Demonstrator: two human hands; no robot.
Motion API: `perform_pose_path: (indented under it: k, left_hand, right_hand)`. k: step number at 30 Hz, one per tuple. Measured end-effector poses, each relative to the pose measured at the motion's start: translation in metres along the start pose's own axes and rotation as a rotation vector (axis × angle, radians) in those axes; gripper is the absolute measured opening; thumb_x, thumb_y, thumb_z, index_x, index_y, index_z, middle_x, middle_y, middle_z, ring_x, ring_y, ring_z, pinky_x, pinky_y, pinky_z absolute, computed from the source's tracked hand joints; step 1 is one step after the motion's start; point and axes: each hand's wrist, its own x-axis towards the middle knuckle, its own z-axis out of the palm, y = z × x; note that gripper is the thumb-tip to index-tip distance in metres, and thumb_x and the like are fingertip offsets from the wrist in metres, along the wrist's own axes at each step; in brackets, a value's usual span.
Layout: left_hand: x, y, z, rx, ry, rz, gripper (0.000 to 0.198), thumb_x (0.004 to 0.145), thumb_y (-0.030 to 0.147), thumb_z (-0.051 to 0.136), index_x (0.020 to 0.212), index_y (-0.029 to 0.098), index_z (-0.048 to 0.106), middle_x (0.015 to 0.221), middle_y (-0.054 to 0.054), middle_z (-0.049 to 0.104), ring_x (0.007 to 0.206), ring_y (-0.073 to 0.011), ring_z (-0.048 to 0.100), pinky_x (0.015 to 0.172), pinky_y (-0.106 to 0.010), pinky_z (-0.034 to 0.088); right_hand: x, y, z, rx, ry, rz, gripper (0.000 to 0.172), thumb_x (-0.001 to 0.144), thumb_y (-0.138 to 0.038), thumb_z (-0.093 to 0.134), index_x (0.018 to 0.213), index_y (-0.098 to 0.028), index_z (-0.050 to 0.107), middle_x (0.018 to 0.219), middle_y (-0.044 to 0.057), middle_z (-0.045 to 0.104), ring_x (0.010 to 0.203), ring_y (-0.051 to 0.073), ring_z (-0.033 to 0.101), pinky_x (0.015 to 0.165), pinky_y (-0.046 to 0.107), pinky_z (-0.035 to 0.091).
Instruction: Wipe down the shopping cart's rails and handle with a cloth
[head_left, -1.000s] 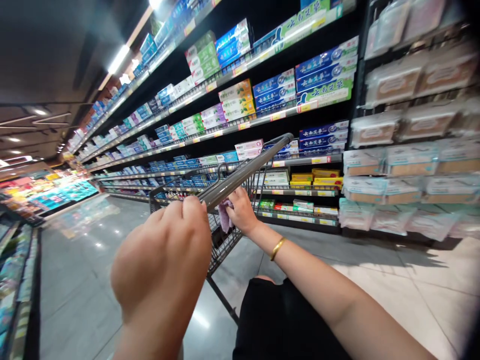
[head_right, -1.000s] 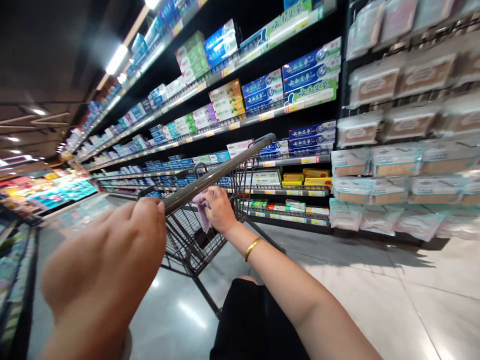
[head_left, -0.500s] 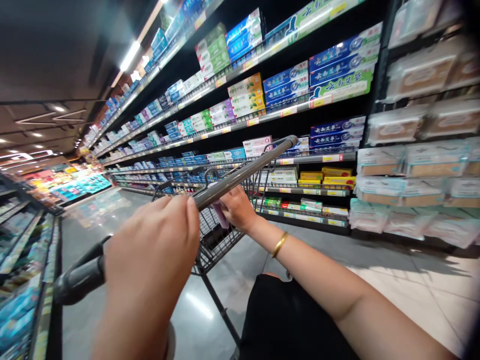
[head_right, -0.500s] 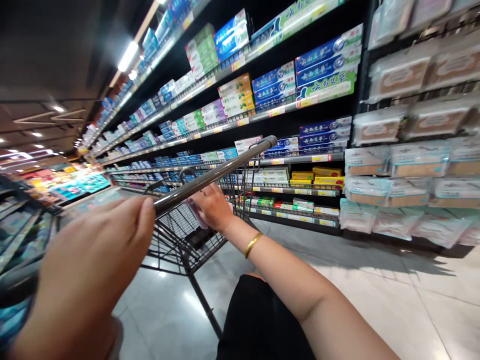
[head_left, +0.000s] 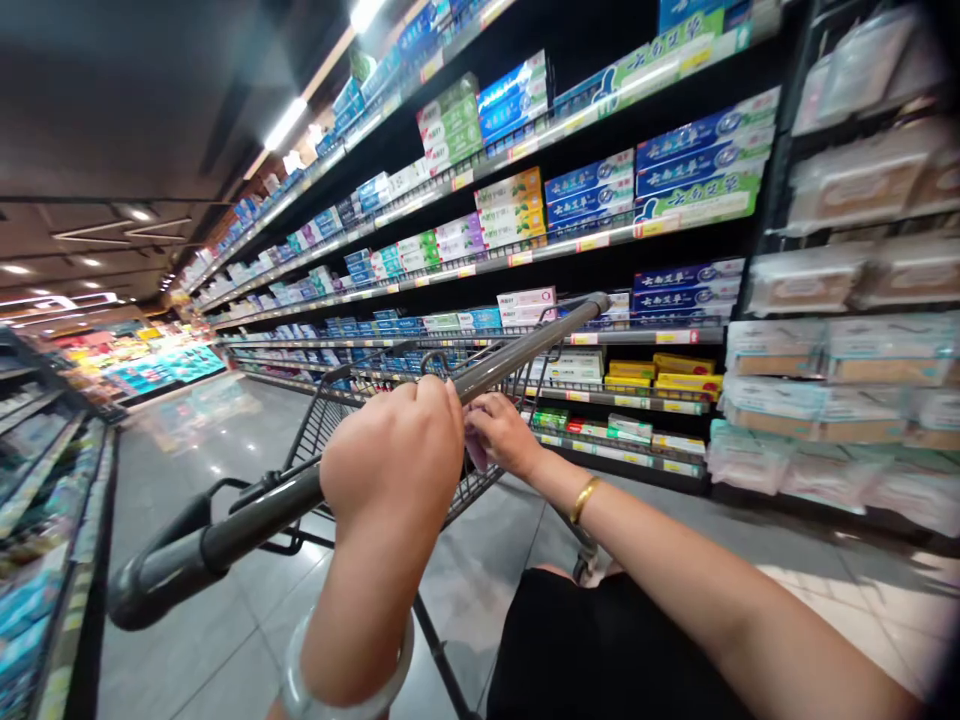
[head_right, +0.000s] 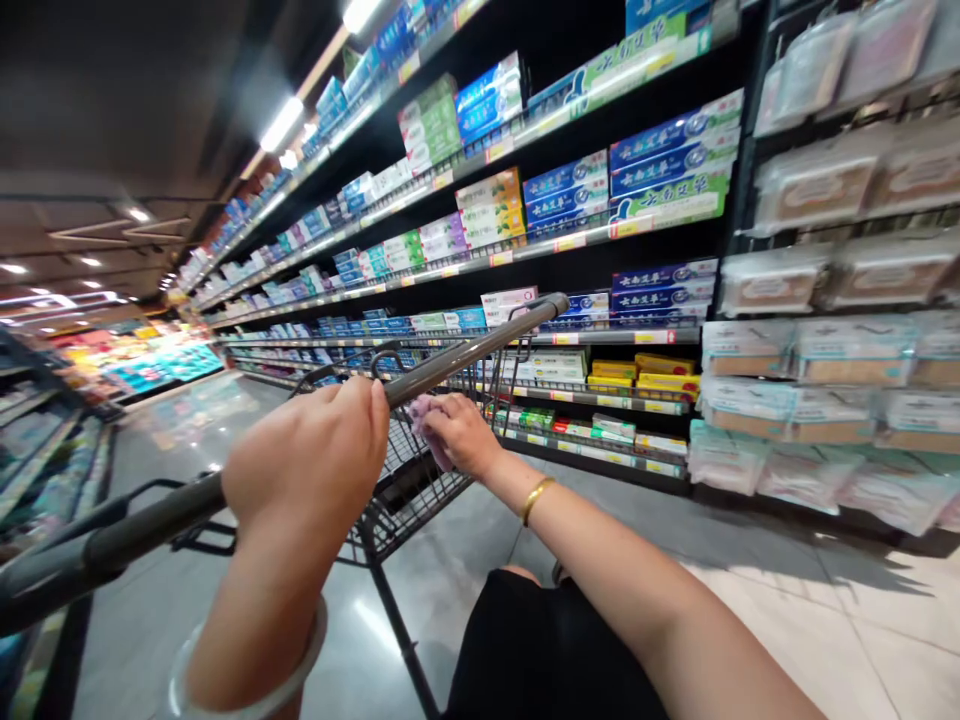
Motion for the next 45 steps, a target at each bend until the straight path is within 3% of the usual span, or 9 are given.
perform_pose_path:
  k: [4, 10, 16, 22, 27, 33, 39, 45]
  left_hand:
    - [0.001, 0.0, -0.001, -0.004, -0.018, -0.004, 0.045, 0.105, 0.035, 0.023, 0.076, 0.021, 0.054, 0.071, -0.008, 0.066, 0.071, -0.0288, 0.067, 0.056, -0.033, 0.015]
    - [-0.002, -0.002, 0.0, 0.011, 0.039, 0.024, 0.041, 0.104, 0.034, 0.026, 0.075, 0.023, 0.051, 0.066, -0.006, 0.061, 0.067, -0.0277, 0.065, 0.056, -0.033, 0.013]
    - [-0.007, -0.006, 0.003, 0.034, 0.124, 0.034, 0.036, 0.103, 0.034, 0.031, 0.073, 0.024, 0.047, 0.064, -0.005, 0.059, 0.063, -0.026, 0.06, 0.055, -0.033, 0.013]
    - [-0.008, -0.008, 0.003, 0.048, 0.127, 0.056, 0.031, 0.102, 0.033, 0.035, 0.074, 0.024, 0.047, 0.063, -0.003, 0.057, 0.061, -0.0255, 0.058, 0.055, -0.032, 0.013]
    - [-0.008, -0.008, 0.003, 0.058, 0.149, 0.056, 0.031, 0.102, 0.033, 0.036, 0.073, 0.025, 0.044, 0.062, -0.003, 0.055, 0.062, -0.0256, 0.058, 0.055, -0.033, 0.013]
    - [-0.007, -0.008, 0.003, 0.043, 0.109, 0.073, 0.031, 0.102, 0.032, 0.035, 0.073, 0.025, 0.043, 0.062, -0.003, 0.053, 0.06, -0.0257, 0.056, 0.057, -0.033, 0.015]
    - [-0.009, -0.009, 0.004, 0.045, 0.117, 0.037, 0.032, 0.102, 0.035, 0.034, 0.073, 0.025, 0.042, 0.062, -0.003, 0.052, 0.061, -0.0254, 0.055, 0.057, -0.032, 0.012]
    - [-0.008, -0.008, 0.002, -0.004, 0.081, 0.047, 0.033, 0.102, 0.034, 0.033, 0.073, 0.025, 0.045, 0.062, -0.004, 0.053, 0.061, -0.0244, 0.052, 0.058, -0.033, 0.013]
  right_hand:
    - [0.007, 0.002, -0.009, -0.026, 0.053, 0.02, 0.019, 0.094, -0.016, 0.059, 0.103, -0.026, 0.072, 0.106, 0.007, 0.065, 0.103, 0.023, 0.056, 0.092, 0.038, 0.048]
    - [0.004, 0.013, -0.014, -0.043, -0.024, 0.068, 0.021, 0.09, -0.01, 0.06, 0.101, -0.024, 0.072, 0.105, 0.007, 0.065, 0.103, 0.023, 0.056, 0.092, 0.037, 0.049]
    - [0.006, 0.024, -0.02, -0.09, 0.104, 0.168, 0.022, 0.085, -0.007, 0.062, 0.097, -0.023, 0.07, 0.104, 0.008, 0.063, 0.104, 0.026, 0.054, 0.093, 0.04, 0.049]
    - [-0.006, 0.038, -0.012, -0.05, -0.044, 0.159, 0.028, 0.083, -0.002, 0.06, 0.097, -0.023, 0.071, 0.105, 0.008, 0.063, 0.105, 0.025, 0.055, 0.095, 0.04, 0.051]
    - [-0.004, 0.045, -0.012, -0.097, 0.086, 0.249, 0.03, 0.08, -0.003, 0.062, 0.098, -0.025, 0.071, 0.109, 0.008, 0.063, 0.11, 0.027, 0.055, 0.101, 0.045, 0.049]
    - [-0.008, 0.058, -0.011, -0.077, 0.04, 0.282, 0.031, 0.08, -0.001, 0.057, 0.095, -0.024, 0.071, 0.105, 0.007, 0.064, 0.105, 0.026, 0.057, 0.095, 0.042, 0.053]
    - [-0.008, 0.071, -0.016, -0.1, 0.18, 0.342, 0.03, 0.078, -0.005, 0.057, 0.099, -0.023, 0.069, 0.114, 0.009, 0.063, 0.116, 0.027, 0.055, 0.106, 0.045, 0.047]
    - [-0.023, 0.069, -0.011, -0.054, 0.123, 0.375, 0.026, 0.074, -0.004, 0.053, 0.087, -0.021, 0.068, 0.1, 0.007, 0.062, 0.099, 0.024, 0.057, 0.092, 0.04, 0.051]
